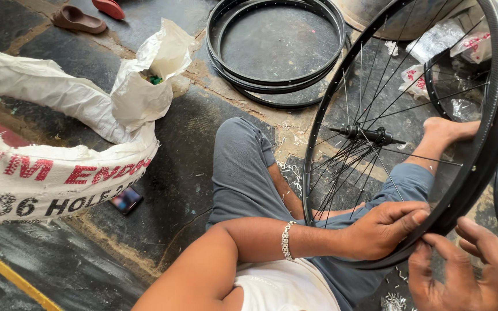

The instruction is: The person is assembling a bicycle wheel by inserting spokes into the hub and rim. They are sitting on the floor, holding the wheel between their legs, and using their hands to thread the spokes through the rim holes and secure them with nipples.

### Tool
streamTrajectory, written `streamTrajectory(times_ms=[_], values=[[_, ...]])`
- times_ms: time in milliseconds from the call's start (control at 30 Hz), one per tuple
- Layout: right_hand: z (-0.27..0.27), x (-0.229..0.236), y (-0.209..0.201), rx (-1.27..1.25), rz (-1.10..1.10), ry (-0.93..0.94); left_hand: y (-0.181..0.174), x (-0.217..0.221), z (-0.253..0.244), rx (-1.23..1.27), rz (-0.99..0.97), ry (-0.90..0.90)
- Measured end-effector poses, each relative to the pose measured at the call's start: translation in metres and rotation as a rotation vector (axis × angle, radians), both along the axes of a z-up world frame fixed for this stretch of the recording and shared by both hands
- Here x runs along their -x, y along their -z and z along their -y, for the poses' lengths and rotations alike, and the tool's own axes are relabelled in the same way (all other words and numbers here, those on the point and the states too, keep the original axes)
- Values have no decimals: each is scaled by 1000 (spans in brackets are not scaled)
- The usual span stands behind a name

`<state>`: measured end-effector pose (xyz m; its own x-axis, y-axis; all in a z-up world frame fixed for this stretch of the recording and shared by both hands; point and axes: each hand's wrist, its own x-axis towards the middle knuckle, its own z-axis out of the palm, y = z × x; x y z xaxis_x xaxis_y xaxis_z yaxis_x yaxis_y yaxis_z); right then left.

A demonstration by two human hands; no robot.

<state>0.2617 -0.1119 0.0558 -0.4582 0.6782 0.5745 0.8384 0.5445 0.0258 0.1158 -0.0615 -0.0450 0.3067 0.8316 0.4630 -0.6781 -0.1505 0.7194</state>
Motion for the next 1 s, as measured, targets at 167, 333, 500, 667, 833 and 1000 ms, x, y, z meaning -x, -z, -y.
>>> streamTrajectory(times_ms=[167, 333, 500, 667, 833, 1000], values=[[10, 10, -8, -76, 118, 113, 3, -1, 1, 57, 67, 125], [13, 34, -31, -206, 237, 210, -3, 10, 4, -3, 48, 102], [18, 55, -46, -215, 203, 235, -6, 16, 1, 17, 12, 65], [19, 63, -42, -107, 36, 198, 1, 23, 5, 14, -72, -18], [21, 64, -15, -89, -295, 111, -6, 30, 4, 214, 82, 189], [27, 78, 25, -22, -578, 91, -19, 42, 1, 128, 74, 266]])
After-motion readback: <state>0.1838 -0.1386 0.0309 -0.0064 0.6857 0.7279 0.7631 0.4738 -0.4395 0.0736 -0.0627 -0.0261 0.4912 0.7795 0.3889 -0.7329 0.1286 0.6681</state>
